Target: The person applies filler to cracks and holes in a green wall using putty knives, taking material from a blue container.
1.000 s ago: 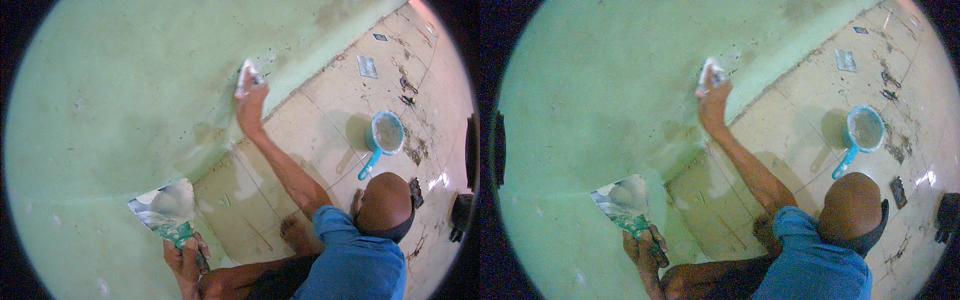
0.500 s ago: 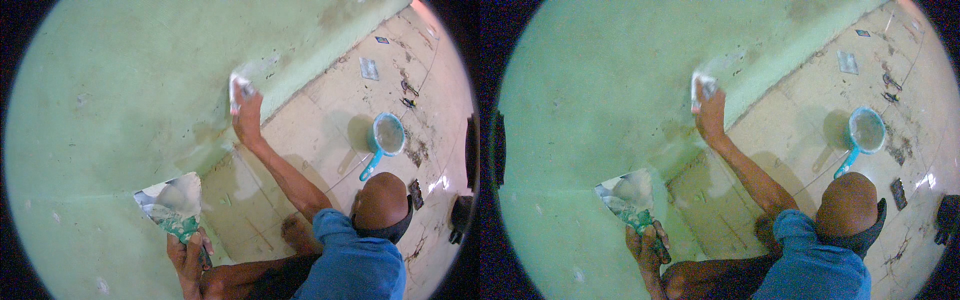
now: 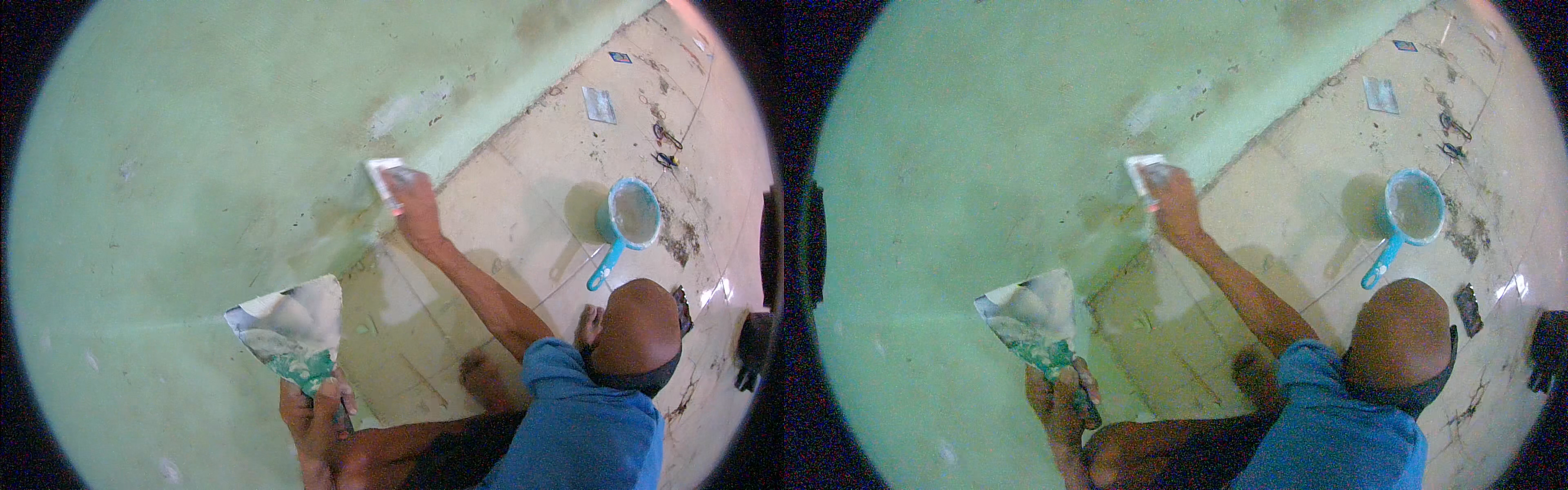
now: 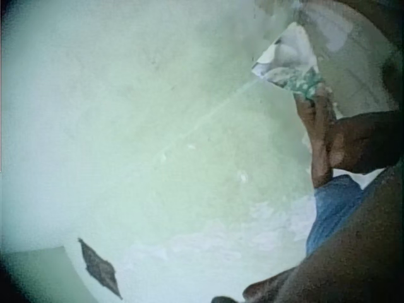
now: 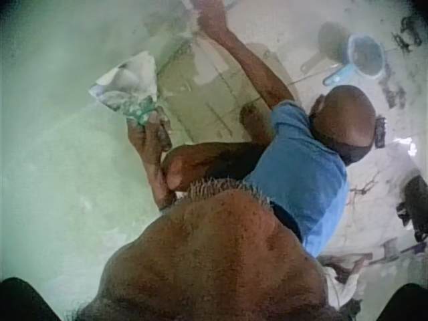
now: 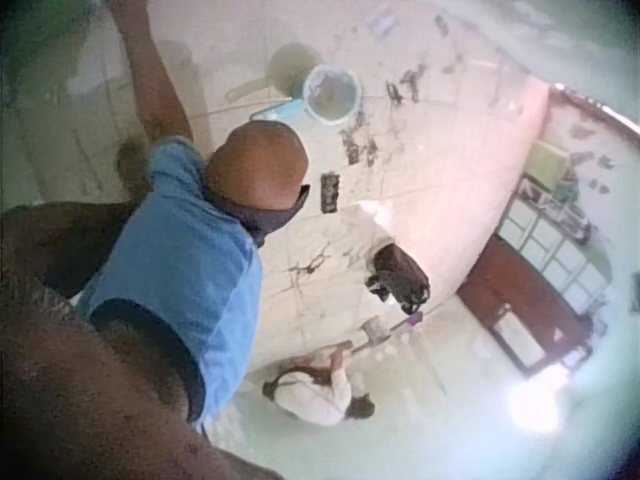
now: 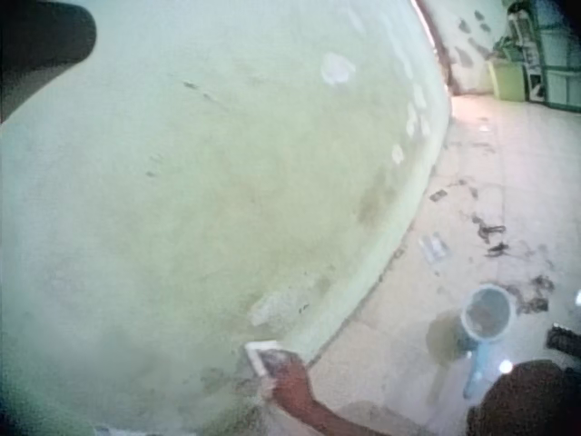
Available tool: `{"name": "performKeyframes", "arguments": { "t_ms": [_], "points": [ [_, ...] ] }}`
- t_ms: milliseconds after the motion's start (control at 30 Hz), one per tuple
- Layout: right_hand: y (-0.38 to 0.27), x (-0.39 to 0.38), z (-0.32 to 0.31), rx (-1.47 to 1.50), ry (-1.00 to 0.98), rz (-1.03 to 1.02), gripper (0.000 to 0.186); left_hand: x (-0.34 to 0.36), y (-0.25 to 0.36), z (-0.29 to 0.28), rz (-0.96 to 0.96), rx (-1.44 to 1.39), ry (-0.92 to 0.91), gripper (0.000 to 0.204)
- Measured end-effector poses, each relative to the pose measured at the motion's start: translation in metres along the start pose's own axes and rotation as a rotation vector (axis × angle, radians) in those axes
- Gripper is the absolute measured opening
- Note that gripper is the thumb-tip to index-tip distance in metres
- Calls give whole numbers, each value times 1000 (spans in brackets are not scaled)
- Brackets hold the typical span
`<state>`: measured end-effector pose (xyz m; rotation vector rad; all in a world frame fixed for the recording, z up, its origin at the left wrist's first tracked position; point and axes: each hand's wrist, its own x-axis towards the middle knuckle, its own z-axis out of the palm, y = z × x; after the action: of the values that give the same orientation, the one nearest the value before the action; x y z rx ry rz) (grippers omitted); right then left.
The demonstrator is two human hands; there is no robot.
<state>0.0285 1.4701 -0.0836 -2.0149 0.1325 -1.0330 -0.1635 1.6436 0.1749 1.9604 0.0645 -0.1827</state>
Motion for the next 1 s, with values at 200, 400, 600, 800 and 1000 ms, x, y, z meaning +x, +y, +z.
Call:
{"name": "performKeyframes", "arguments": {
  "t_ms": [200, 400, 600, 800, 1000],
  "points": [
    [48, 39, 4, -50, 258, 377, 67, -6, 0, -4, -37, -27, 2, 28],
    [20, -12, 36, -57, 51, 304, 65, 3, 3, 15, -32, -80, 3, 28],
    [66, 44, -10, 384, 367, 686, 64, -4, 1, 4, -67, -71, 0, 27],
    [5, 19, 4, 31, 113, 282, 59, -1, 5, 8, -14, -74, -25, 27],
    [56, 30, -14, 43, 227, 432, 68, -5, 3, 11, -13, -13, -15, 31]
  ]
}}
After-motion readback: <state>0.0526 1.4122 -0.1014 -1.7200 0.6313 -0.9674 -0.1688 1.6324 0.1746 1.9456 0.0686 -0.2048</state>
